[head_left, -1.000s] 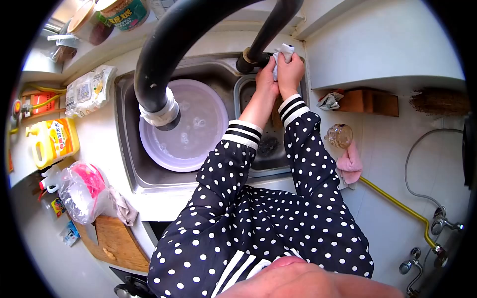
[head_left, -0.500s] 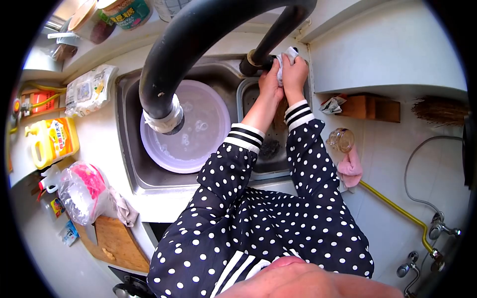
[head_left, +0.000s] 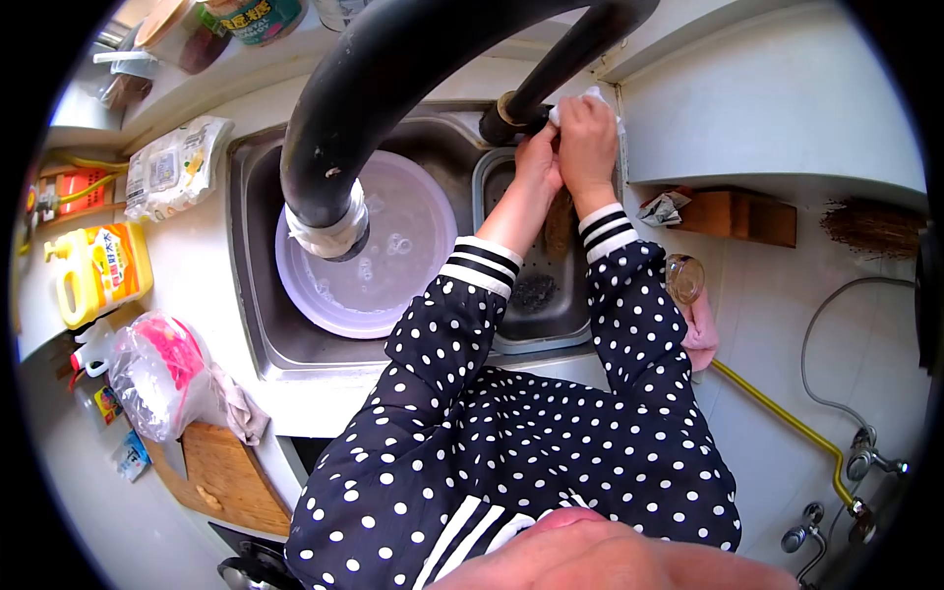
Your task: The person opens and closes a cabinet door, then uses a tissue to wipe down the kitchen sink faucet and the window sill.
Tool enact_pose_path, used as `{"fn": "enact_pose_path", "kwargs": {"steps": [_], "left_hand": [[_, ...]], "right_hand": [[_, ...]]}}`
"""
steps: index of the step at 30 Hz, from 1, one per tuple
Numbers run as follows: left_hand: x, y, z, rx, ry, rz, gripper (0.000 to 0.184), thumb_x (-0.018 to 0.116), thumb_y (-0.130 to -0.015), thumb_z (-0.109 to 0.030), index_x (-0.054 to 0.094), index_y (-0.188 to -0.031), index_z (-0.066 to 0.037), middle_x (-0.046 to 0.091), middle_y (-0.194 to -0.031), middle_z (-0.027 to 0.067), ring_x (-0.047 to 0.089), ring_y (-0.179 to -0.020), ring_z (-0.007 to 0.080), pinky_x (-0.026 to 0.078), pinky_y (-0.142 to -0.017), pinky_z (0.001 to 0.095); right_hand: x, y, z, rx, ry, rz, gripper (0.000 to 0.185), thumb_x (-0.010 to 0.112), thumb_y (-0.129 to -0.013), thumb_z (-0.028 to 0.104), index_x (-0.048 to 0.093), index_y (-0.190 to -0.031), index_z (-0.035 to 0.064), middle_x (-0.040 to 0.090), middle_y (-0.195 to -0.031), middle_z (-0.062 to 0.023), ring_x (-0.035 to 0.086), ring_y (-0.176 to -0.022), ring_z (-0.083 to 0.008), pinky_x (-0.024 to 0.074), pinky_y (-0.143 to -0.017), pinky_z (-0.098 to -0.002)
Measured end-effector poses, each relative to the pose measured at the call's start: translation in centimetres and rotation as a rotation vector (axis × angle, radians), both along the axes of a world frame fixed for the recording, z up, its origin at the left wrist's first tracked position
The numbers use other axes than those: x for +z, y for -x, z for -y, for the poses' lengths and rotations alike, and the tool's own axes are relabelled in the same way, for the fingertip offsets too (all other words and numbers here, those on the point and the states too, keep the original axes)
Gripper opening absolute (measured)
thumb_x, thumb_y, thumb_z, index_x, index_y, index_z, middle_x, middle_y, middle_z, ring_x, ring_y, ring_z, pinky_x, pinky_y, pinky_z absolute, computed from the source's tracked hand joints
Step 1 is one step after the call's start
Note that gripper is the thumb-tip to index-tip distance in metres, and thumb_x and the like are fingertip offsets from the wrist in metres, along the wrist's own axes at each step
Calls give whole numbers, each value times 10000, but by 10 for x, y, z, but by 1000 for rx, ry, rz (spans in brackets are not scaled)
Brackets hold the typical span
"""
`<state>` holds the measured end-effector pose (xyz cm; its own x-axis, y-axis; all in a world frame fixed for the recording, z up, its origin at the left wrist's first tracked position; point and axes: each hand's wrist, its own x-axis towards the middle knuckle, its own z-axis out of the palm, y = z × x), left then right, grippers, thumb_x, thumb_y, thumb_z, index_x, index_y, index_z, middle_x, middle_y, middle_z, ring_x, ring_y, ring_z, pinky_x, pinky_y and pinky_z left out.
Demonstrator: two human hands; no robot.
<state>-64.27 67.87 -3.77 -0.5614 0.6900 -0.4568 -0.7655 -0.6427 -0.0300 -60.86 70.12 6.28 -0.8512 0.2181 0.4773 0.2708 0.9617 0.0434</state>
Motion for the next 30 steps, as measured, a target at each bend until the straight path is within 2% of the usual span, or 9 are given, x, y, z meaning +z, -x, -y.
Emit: {"fn": "enact_pose_path", "kwargs": {"steps": [6,9,14,18,22,25,26,29,30], "left_hand": [[22,-3,6,92,50,-5,201,631,-765,-20,554,-950,-36,614,-878,79,618,-775,208,531,-674,309],[7,0,2,-10,46,-14,179,538,-837,-53,546,-1010,-9,593,-1004,97,564,-966,203,475,-850,320],[21,-3,7,63,122,-26,162,569,-847,-102,554,-994,-36,592,-978,77,565,-939,189,476,-837,325],[9,1,6,-23,-42,-14,123,575,-838,-67,546,-953,-33,584,-983,79,564,-939,187,489,-844,328],[23,-1,8,17,140,-33,176,547,-863,-112,536,-1018,-29,581,-1001,84,557,-967,194,465,-871,313],[3,4,6,-38,-65,10,212,635,-786,-41,539,-974,-19,596,-939,88,593,-880,217,522,-754,333],[-3,3,1,-3,-47,3,232,645,-782,-53,532,-984,-41,591,-955,80,591,-887,212,515,-748,332],[15,2,9,14,66,1,246,652,-786,-86,524,-994,-56,588,-966,76,592,-892,211,495,-761,334],[16,1,10,-10,92,-10,253,659,-782,-92,524,-993,-58,588,-966,75,591,-891,209,491,-764,331]], "right_hand": [[11,-8,-20,230,-93,83,239,521,-715,97,558,-942,32,588,-885,-87,537,-920,-233,379,-882,-359],[3,-13,-12,165,-15,114,259,518,-722,97,556,-971,35,597,-940,-94,539,-978,-222,358,-932,-375],[28,-18,-21,47,-120,71,316,507,-750,118,530,-1048,15,595,-989,-119,526,-1032,-238,317,-970,-394],[-5,-26,-9,102,-439,361,342,505,-772,144,524,-1100,51,584,-1077,-73,453,-1152,-186,235,-1018,-381],[20,-20,-19,-21,-320,155,346,500,-779,154,522,-1113,62,560,-1131,-75,390,-1221,-174,135,-1055,-368],[-6,-27,-14,107,-428,300,352,488,-787,136,517,-1134,88,560,-1139,-63,403,-1213,-163,194,-1038,-382],[5,-30,-25,227,-102,188,344,504,-767,72,539,-1109,57,586,-1088,-92,496,-1122,-207,345,-950,-382],[30,-44,-15,-22,473,-45,293,515,-758,15,570,-1046,27,608,-1010,-130,570,-995,-268,457,-799,-361],[35,-47,-13,-275,645,-122,203,506,-775,-19,585,-960,0,630,-909,-127,614,-852,-251,478,-703,-319]]}}
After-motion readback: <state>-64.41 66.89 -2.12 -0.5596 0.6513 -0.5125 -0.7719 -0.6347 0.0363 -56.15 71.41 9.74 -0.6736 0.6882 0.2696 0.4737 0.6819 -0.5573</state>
